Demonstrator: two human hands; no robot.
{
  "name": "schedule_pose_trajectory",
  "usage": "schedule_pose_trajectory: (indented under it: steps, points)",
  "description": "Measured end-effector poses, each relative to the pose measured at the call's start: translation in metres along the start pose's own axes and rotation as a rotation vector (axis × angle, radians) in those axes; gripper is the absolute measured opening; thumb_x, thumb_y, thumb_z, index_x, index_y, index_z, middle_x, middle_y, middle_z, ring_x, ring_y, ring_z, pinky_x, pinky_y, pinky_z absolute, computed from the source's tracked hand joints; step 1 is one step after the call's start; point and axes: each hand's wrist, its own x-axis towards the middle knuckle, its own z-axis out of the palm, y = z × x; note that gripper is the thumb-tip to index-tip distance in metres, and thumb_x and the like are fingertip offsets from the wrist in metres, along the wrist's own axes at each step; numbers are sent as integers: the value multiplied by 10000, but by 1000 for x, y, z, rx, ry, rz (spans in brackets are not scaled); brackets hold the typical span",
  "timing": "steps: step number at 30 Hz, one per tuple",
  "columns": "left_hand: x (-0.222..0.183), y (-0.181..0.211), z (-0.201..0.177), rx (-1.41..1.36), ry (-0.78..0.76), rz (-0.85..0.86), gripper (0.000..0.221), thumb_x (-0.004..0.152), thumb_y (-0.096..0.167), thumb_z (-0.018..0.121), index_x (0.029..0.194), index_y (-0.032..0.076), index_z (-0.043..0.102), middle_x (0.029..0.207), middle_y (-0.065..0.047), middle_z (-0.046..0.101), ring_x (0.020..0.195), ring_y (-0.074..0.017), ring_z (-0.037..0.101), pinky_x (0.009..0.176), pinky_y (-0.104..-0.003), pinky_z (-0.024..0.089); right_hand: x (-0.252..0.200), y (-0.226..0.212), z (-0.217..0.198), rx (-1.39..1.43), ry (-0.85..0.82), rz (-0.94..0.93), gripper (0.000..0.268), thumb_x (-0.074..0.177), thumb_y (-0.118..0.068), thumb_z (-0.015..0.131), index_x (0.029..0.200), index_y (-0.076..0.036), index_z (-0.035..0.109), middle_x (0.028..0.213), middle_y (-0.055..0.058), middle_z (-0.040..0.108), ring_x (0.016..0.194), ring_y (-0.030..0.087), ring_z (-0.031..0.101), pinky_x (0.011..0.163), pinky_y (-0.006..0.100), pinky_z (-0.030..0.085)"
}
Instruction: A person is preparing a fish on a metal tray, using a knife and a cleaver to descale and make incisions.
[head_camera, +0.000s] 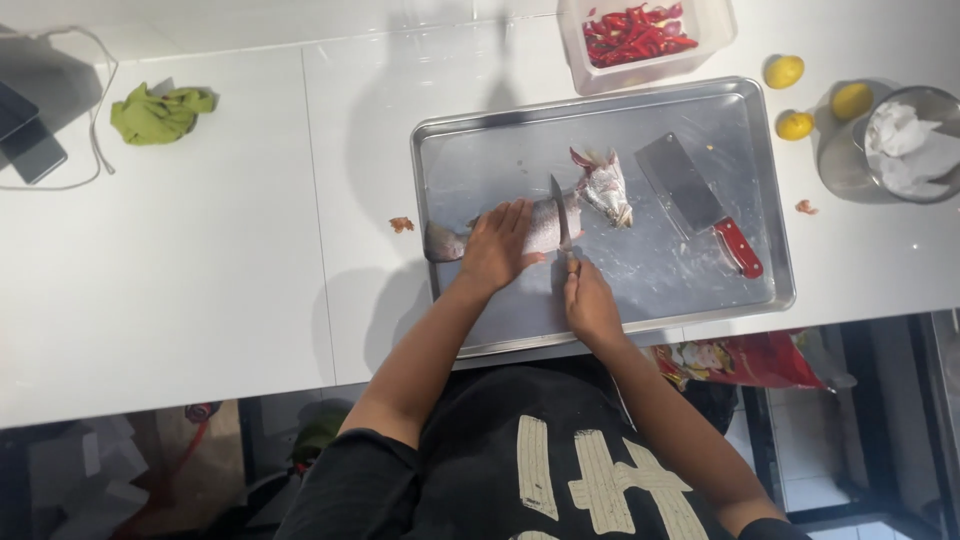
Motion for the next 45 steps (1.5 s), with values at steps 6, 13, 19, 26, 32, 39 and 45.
schedule_pose_trajectory:
  steps: [6,13,19,26,32,39,45]
  points:
    - [10,-16,12,73,-171,68,907,920,631,636,1521,13,353,1394,-164,508,1331,-284,497,1109,-395,409,-8,0,-16,-75,26,18,333,1074,-286,380,1232,-63,569,1080,228,700,1071,438,692,848,522,570]
    - [14,-13,21,162,-22,186,1010,791,641,719,1550,72,370,1308,-141,507,1168,-282,545,986,-406,445,-17,-41,9,-172,12,252,352,1088,-356,298,1163,-60,472,941,275,709,955,483,727,776,545,590]
    - [18,-19,16,110,32,194,887,821,617,714,1511,127,451,1271,-78,544,1058,-232,564,947,-389,451,16,-12,28,-269,-63,283,343,1080,-370,297,1165,-79,459,920,283,720,927,485,735,730,567,600]
    - [28,-25,10,58,-141,171,897,845,620,700,1544,145,399,1326,-60,525,1099,-243,540,977,-397,438,22,-23,-2,-172,-120,214,389,1083,-352,308,1196,-14,466,930,345,703,906,501,726,687,568,589]
    - [37,-21,-20,85,-330,174,896,897,600,664,1574,117,331,1330,-88,511,1171,-260,526,1031,-380,443,17,-7,-37,158,-183,127,371,1081,-308,365,1166,-1,554,742,197,668,458,234,640,372,291,515]
    - [51,-17,-28,327,-514,272,827,949,446,646,1543,-3,288,1310,-139,534,1207,-263,552,1035,-349,456,15,-11,-38,97,-163,94,420,1076,-306,368,1181,42,579,819,259,701,471,227,663,367,309,537]
    - [71,-7,-76,110,-658,128,534,982,321,632,1376,23,430,1230,-137,576,1147,-299,657,1008,-354,557,-8,-50,-23,-156,-48,153,491,1083,-362,320,1189,67,534,902,336,696,875,458,740,664,484,620]
